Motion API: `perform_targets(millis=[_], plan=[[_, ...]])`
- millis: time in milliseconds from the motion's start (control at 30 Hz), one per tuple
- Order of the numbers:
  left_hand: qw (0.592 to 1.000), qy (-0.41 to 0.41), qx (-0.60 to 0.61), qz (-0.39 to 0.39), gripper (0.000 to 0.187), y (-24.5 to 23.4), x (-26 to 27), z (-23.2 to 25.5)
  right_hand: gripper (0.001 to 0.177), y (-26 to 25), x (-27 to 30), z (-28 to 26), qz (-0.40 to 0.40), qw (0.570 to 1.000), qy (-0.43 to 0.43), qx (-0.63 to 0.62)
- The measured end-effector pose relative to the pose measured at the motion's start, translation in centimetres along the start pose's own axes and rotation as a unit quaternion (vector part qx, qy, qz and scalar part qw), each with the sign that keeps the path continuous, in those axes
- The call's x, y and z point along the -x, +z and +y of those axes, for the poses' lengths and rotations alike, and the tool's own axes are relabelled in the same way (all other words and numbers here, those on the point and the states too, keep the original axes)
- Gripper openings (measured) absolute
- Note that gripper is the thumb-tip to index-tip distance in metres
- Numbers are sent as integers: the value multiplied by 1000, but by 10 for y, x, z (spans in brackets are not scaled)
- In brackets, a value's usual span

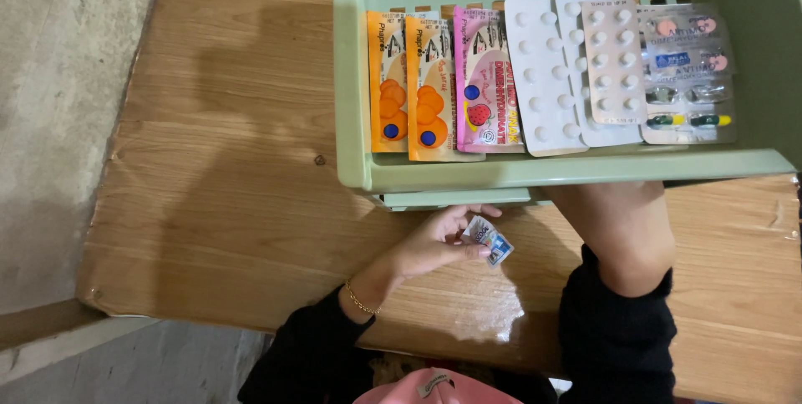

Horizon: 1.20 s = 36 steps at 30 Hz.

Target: Organizing various medication blister packs and sachets into a small plastic drawer unit.

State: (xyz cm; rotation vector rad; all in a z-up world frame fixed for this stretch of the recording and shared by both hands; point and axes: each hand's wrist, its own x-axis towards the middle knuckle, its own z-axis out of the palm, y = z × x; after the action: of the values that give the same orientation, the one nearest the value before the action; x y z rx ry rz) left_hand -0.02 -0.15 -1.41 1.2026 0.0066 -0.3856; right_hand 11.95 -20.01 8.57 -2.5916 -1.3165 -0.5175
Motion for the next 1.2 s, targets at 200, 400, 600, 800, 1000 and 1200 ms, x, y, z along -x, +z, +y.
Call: perform_targets(millis=[200,400,600,800,1000,1200], plan=[[1000,-12,-23,-3,61,2,2,7,30,-29,-36,-4,-5,1000,-9,-9],[1000,27,2,-13,61,-4,-5,-10,30,-33,-40,-2,-13,1000,-17,-17],[999,32,29,-5,58,-7,-5,-11,30,-41,-44,-4,-21,999,-19,-21],[998,-10,42,43,77,-4,-8,-18,30,-60,-26,1,-98,994,34,-44],[987,-15,125,102,95,-9,-12,-28,36,-91,-22,-9,-155,986,-23,-51],[960,-18,261,100,85,-21,-16,-59,41,-94,-31,-19,-138,985,-15,-99]])
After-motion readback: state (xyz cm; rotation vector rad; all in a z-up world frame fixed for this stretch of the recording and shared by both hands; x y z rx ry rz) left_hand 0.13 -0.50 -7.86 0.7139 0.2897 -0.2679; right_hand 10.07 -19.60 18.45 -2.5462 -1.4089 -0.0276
